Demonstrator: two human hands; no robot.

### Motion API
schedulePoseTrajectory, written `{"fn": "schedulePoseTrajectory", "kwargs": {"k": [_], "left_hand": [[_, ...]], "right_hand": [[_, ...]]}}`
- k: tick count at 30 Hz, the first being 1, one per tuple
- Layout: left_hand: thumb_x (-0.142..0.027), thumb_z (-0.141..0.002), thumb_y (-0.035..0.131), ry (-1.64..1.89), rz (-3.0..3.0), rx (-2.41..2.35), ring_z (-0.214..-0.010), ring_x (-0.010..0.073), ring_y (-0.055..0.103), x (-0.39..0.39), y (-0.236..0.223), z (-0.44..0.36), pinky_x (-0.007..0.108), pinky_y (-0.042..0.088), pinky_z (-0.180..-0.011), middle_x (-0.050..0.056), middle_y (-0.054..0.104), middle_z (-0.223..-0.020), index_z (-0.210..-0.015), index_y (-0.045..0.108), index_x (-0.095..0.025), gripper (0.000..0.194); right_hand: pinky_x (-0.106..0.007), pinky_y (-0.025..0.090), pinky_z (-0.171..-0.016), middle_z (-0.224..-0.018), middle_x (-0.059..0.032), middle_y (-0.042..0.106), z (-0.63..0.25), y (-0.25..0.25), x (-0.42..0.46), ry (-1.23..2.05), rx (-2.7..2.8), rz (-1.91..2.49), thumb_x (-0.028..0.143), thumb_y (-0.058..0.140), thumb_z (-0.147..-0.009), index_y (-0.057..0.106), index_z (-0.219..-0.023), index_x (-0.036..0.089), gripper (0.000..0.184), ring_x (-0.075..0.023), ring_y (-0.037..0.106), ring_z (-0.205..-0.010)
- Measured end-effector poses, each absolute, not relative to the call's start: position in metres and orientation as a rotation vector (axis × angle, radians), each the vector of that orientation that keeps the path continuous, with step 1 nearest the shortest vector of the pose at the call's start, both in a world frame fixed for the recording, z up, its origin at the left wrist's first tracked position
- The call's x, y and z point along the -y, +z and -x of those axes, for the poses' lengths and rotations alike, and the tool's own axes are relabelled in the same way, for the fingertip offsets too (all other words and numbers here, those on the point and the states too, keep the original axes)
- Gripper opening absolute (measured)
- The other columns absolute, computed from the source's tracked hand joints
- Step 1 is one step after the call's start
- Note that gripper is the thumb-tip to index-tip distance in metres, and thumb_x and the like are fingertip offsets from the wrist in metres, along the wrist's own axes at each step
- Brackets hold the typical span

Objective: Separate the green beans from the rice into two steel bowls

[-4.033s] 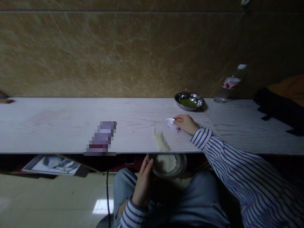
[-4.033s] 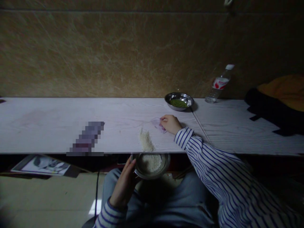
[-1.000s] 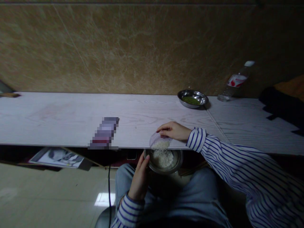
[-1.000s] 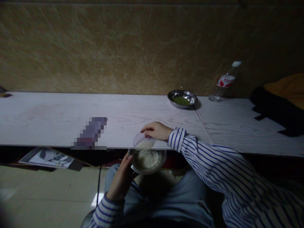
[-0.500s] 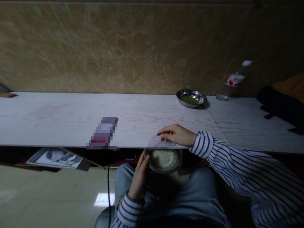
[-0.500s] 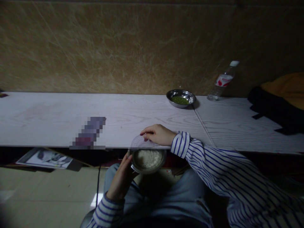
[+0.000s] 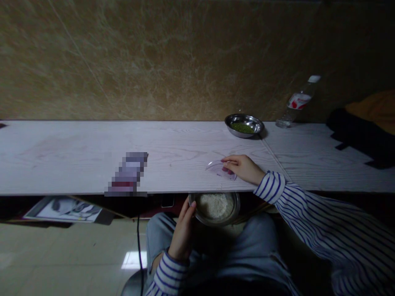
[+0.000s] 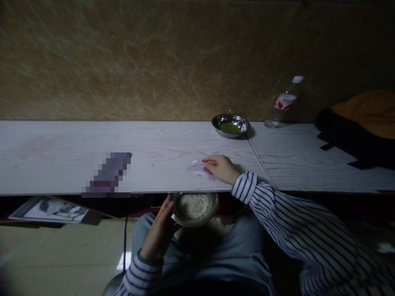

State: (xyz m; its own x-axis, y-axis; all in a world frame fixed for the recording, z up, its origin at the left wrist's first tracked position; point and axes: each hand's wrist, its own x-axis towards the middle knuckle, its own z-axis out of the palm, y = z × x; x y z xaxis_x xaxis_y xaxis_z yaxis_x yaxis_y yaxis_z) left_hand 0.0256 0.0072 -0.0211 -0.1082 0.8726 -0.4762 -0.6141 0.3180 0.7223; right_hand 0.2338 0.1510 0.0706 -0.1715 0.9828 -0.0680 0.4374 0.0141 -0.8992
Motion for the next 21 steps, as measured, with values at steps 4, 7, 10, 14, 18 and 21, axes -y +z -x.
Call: {"fn": "schedulePoseTrajectory", "kwargs": {"k": [4, 7, 10, 14, 18, 21], "left_hand": [[-0.033, -0.087, 0.075, 1.277, -0.277, -1.055, -0.144, 0.0296, 0.052, -0.008, -0.016, -0.028, 0.038, 0.048, -0.113, 0.007, 0.063, -0.151, -0.141, 0.065, -0.028, 0.055], [-0.032, -0.086, 0.076, 1.262, -0.26, -1.065, -0.143, 0.0305, 0.053, -0.008, -0.008, -0.03, 0.039, 0.05, -0.111, 0.007, 0.063, -0.151, -0.143, 0.064, -0.028, 0.057], [-0.029, -0.085, 0.077, 1.244, -0.253, -1.074, -0.144, 0.0292, 0.052, -0.008, -0.002, -0.031, 0.036, 0.049, -0.111, 0.008, 0.062, -0.152, -0.141, 0.065, -0.027, 0.057], [-0.029, -0.085, 0.076, 1.242, -0.239, -1.063, -0.144, 0.0297, 0.052, -0.008, -0.003, -0.03, 0.037, 0.049, -0.111, 0.009, 0.061, -0.153, -0.139, 0.066, -0.025, 0.055], [-0.031, -0.08, 0.081, 1.233, -0.272, -1.092, -0.145, 0.0321, 0.05, -0.009, -0.009, -0.031, 0.037, 0.052, -0.107, 0.01, 0.058, -0.156, -0.136, 0.068, -0.026, 0.058], [-0.033, -0.078, 0.083, 1.217, -0.27, -1.061, -0.144, 0.0329, 0.052, -0.01, -0.01, -0.033, 0.038, 0.051, -0.107, 0.012, 0.061, -0.153, -0.139, 0.065, -0.024, 0.064]], "right_hand": [[-0.027, 0.057, -0.06, -0.08, -0.0084, 0.081, -0.226, 0.069, -0.124, 1.179, 1.726, 1.458, 0.015, 0.065, -0.088, 0.08, -0.103, 0.014, 0.021, -0.0175, 0.073, -0.065], [-0.029, 0.059, -0.065, -0.085, -0.0088, 0.083, -0.221, 0.067, -0.107, 1.2, 1.779, 1.413, 0.019, 0.065, -0.089, 0.081, -0.105, 0.017, 0.023, -0.0204, 0.076, -0.074], [-0.031, 0.062, -0.075, -0.092, -0.009, 0.083, -0.218, 0.067, -0.095, 1.161, 1.849, 1.349, 0.021, 0.064, -0.089, 0.082, -0.102, 0.019, 0.023, -0.0226, 0.078, -0.084], [-0.034, 0.061, -0.083, -0.093, -0.0083, 0.084, -0.222, 0.069, -0.088, 1.035, 1.957, 1.308, 0.024, 0.063, -0.089, 0.082, -0.106, 0.02, 0.026, -0.0233, 0.079, -0.087], [-0.034, 0.061, -0.082, -0.098, -0.0081, 0.084, -0.231, 0.073, -0.089, 0.951, 1.987, 1.34, 0.025, 0.063, -0.09, 0.083, -0.107, 0.021, 0.026, -0.023, 0.079, -0.086], [-0.034, 0.061, -0.085, -0.102, -0.008, 0.084, -0.236, 0.074, -0.088, 0.926, 1.987, 1.359, 0.026, 0.064, -0.089, 0.083, -0.105, 0.022, 0.025, -0.0231, 0.079, -0.088]]}}
